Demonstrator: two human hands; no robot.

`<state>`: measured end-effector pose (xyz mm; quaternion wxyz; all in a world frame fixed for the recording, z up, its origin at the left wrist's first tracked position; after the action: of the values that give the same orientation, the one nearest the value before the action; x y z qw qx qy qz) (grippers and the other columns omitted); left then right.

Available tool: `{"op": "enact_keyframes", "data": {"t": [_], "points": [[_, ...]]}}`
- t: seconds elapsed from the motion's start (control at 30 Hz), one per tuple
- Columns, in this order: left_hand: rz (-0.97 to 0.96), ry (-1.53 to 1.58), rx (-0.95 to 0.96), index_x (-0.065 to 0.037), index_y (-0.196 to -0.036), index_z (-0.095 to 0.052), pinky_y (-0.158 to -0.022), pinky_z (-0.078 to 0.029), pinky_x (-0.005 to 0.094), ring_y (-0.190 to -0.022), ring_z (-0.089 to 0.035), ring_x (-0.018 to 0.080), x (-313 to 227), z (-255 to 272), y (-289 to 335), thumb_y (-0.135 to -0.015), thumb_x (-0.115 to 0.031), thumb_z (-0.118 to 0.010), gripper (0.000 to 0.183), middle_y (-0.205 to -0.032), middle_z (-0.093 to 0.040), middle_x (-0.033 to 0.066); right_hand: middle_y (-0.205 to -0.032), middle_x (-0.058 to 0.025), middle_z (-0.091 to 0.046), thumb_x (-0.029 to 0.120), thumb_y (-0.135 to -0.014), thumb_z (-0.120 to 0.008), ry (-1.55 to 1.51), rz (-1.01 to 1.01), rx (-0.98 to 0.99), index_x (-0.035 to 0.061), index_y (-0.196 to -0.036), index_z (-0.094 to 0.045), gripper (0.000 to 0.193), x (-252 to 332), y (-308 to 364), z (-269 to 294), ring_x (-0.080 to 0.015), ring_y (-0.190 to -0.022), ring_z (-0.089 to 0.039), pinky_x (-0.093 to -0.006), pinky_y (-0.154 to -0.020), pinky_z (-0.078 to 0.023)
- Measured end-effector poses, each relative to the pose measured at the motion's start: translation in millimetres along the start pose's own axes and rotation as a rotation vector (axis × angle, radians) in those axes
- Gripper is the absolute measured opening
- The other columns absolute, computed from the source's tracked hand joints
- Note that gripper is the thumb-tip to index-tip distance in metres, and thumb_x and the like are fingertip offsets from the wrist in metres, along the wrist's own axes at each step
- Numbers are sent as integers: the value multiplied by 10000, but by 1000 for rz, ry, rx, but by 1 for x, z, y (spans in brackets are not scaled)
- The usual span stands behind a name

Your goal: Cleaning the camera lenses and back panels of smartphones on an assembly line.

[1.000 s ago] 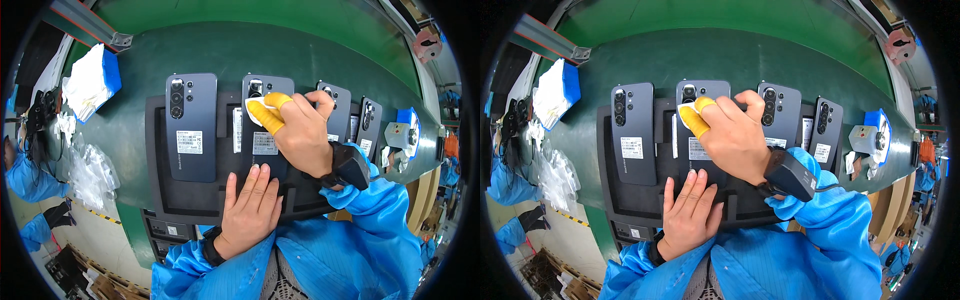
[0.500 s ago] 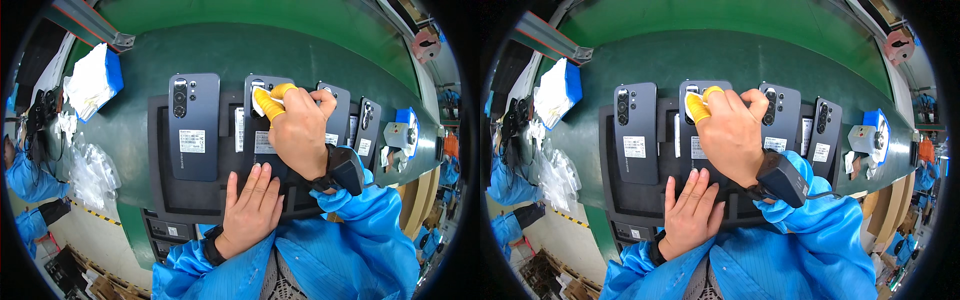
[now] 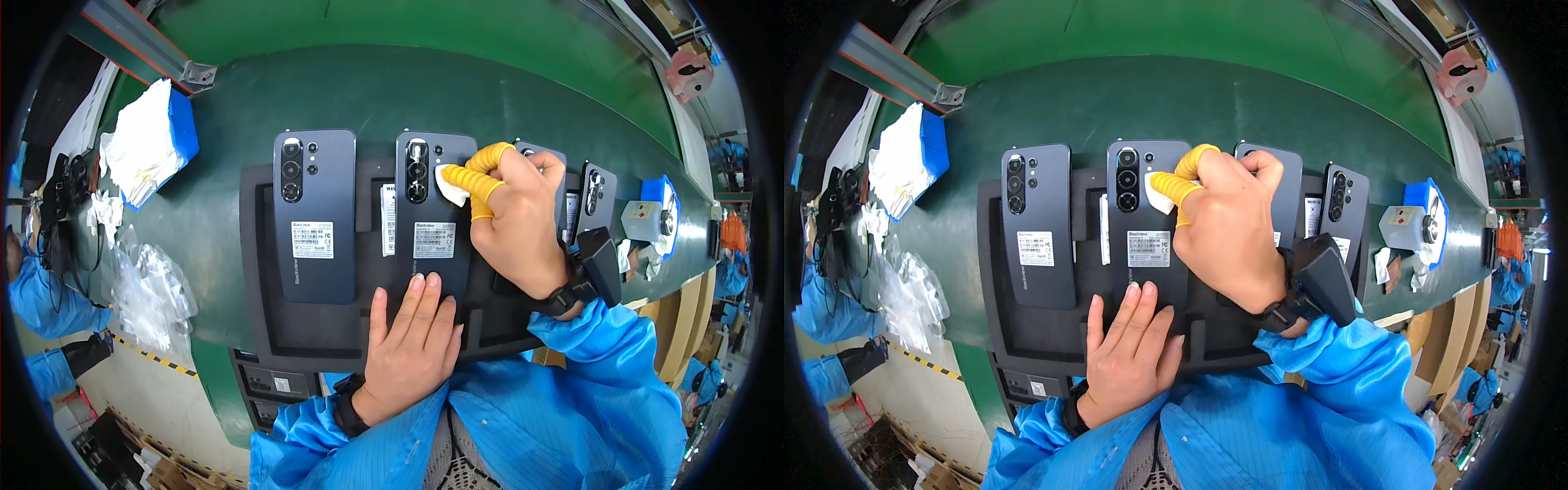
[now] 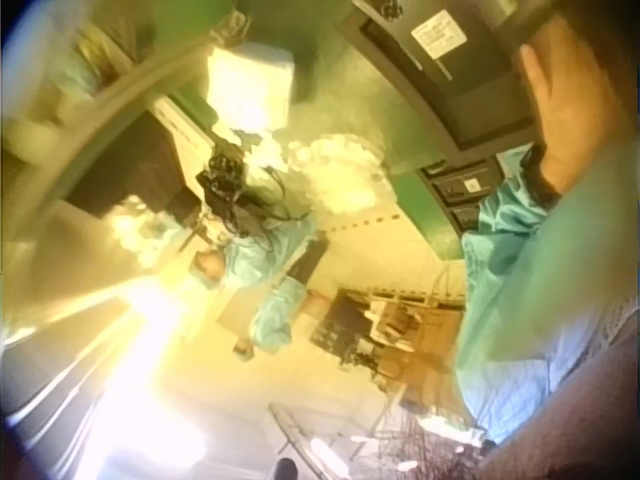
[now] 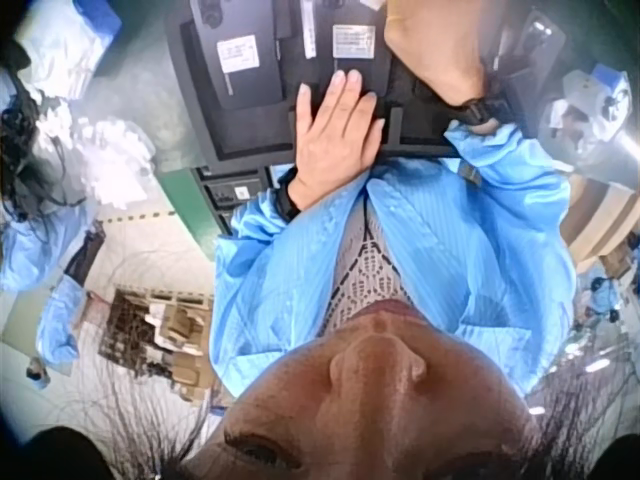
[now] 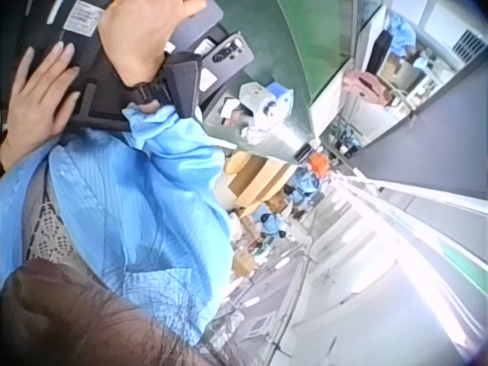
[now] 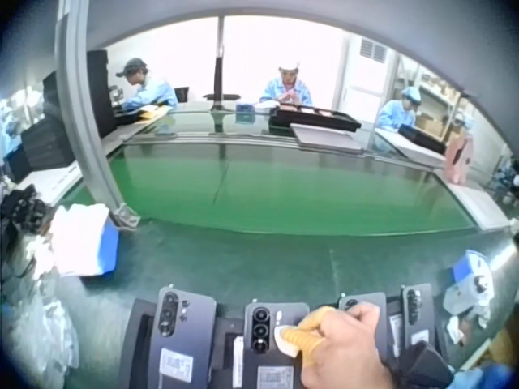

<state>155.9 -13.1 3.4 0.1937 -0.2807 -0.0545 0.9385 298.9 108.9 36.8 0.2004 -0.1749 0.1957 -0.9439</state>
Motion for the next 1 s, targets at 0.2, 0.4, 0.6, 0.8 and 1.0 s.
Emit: {"op": "enact_keyframes", "data": {"t": [0.2,0.4,0.6,0.8,1.0], "points": [[-6,-15,-4,-71,-1071,-697,-1113,-284,551,-1264,-550,265,0,0,0,-770,-203,-721,330,-1313,-603,157,-889,8,-604,-71,-615,-650,-92,54,-18,101,-889,-770,346,-3,-13,-12,-177,-847,-558,-417,-838,-298],[2,-14,8,-77,-1060,-705,-1112,-288,544,-1259,-555,265,0,1,-1,-773,-205,-722,315,-1307,-609,154,-892,6,-603,-82,-612,-660,-119,60,0,107,-889,-763,350,-4,-18,-14,-178,-849,-567,-427,-846,-309],[3,-20,19,-80,-1058,-707,-1116,-282,539,-1255,-559,259,-1,1,-2,-772,-204,-722,313,-1301,-614,152,-908,-9,-607,-13,-669,-686,-48,123,-48,76,-875,-753,235,1,-17,-20,-187,-876,-579,-465,-863,-320],[-3,-27,24,-82,-1052,-711,-1122,-274,534,-1252,-561,253,-2,1,-3,-769,-199,-721,306,-1296,-618,151,-901,-13,-589,100,-680,-704,43,222,-88,66,-817,-741,145,2,-12,-23,-184,-865,-563,-480,-868,-318],[3,-30,21,-80,-1050,-711,-1117,-280,534,-1246,-568,250,-4,2,-4,-768,-187,-720,302,-1290,-623,148,-944,-30,-649,81,-706,-744,48,284,-110,50,-876,-744,173,6,-12,-27,-182,-807,-580,-466,-835,-318]]}}
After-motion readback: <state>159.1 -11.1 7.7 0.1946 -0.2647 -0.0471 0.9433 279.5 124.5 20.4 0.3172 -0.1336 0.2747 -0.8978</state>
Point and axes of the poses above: each hand's wrist, its own y-axis away from the middle knuckle, its own z-axis out of the back of the hand, x = y × z, the point moved 2 cm from there along -y, towards the middle knuckle
